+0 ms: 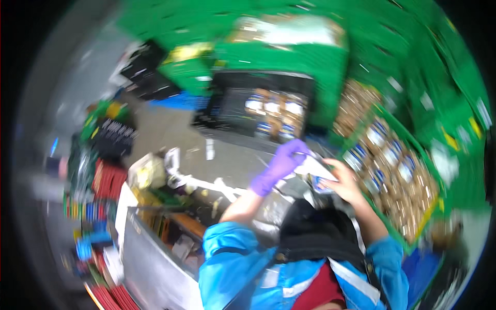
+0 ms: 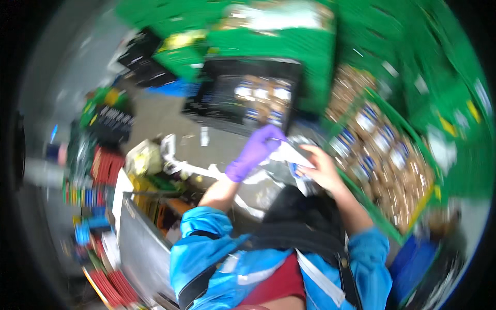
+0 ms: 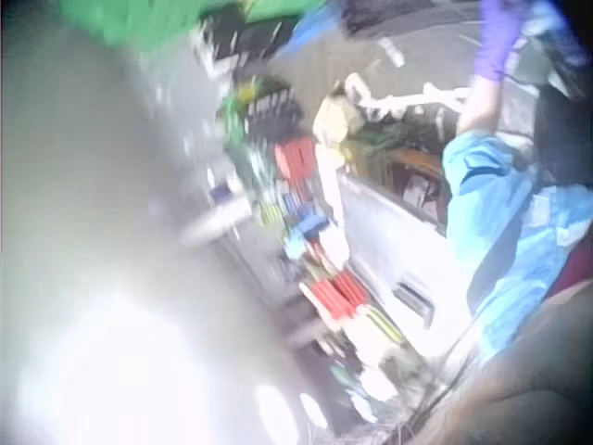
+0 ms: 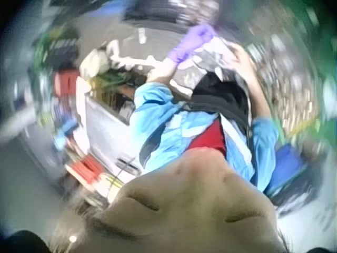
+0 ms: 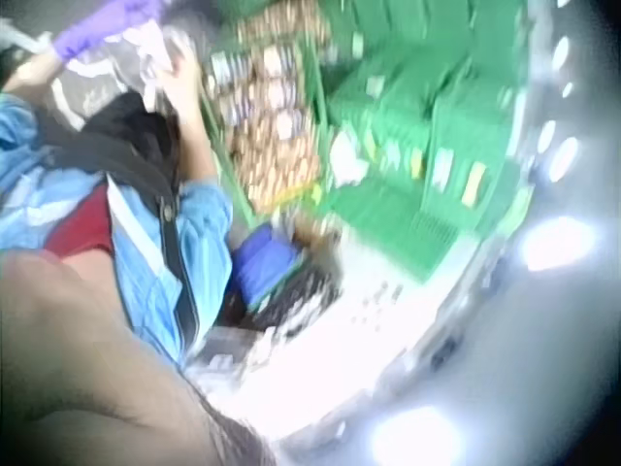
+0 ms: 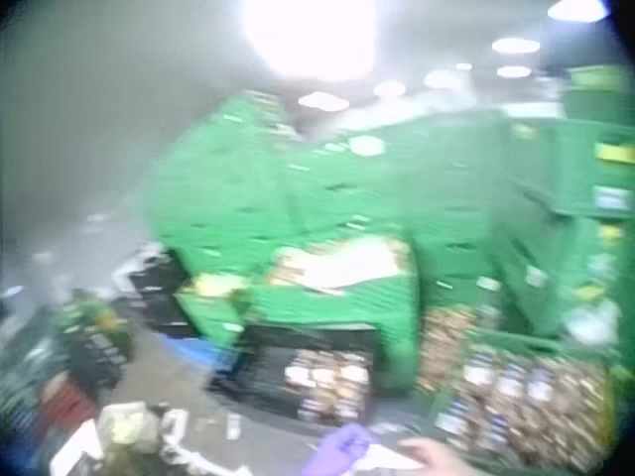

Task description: Apply labels to individual packages of mushrooms and organize them into crates.

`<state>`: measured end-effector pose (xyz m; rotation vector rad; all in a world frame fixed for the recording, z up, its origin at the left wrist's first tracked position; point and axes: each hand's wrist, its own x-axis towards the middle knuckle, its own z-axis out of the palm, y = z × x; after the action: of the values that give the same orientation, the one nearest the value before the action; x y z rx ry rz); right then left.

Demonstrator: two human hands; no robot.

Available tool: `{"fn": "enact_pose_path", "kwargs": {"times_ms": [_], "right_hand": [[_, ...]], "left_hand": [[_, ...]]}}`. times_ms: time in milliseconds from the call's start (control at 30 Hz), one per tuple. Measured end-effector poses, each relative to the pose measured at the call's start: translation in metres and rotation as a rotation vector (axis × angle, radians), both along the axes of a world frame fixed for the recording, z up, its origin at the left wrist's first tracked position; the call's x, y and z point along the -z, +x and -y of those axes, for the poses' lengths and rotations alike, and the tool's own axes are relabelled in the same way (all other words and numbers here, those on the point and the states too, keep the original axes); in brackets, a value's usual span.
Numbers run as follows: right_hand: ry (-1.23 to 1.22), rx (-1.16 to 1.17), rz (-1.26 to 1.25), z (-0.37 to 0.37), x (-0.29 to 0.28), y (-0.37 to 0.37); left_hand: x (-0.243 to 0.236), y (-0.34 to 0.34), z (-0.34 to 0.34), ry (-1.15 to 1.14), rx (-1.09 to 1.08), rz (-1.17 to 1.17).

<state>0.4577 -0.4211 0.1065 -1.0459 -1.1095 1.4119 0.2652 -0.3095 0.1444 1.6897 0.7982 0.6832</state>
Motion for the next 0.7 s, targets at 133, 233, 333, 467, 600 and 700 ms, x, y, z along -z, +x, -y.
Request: {"fn": "enact_pose_path", "kwargs": {"times_ms": [133,233,333,467,600,700], "right_hand": [[0.140,0.012,-0.049,-0.027,-0.073,0.000],[0.254,-0.027,-0.256,-0.048,-0.137,-0.012],[0.348,-0.121,-0.396,-0.059,-0.191,-0.046],[0.337,-0.187,-0.322,-0.065,-0.168,-0.043],[0.348,-0.070,0.368,-0.042,-0.088,0.023],[0.184,-0.062,0.326,0.004,-0.007,0.078]], "left_hand": [[-0.071,-0.022,-0.001,0.223,-0.201,0.279],[-0.141,-0.028,0.000,1.020,-0.427,0.106],[-0.201,-0.035,0.029,1.413,-0.695,0.016],[-0.169,-0.027,0.032,0.776,-0.308,0.256],[-0.075,0.030,0.051,0.407,-0.319,0.251],[0.007,0.081,0.069,0.030,-0.116,0.229]]}}
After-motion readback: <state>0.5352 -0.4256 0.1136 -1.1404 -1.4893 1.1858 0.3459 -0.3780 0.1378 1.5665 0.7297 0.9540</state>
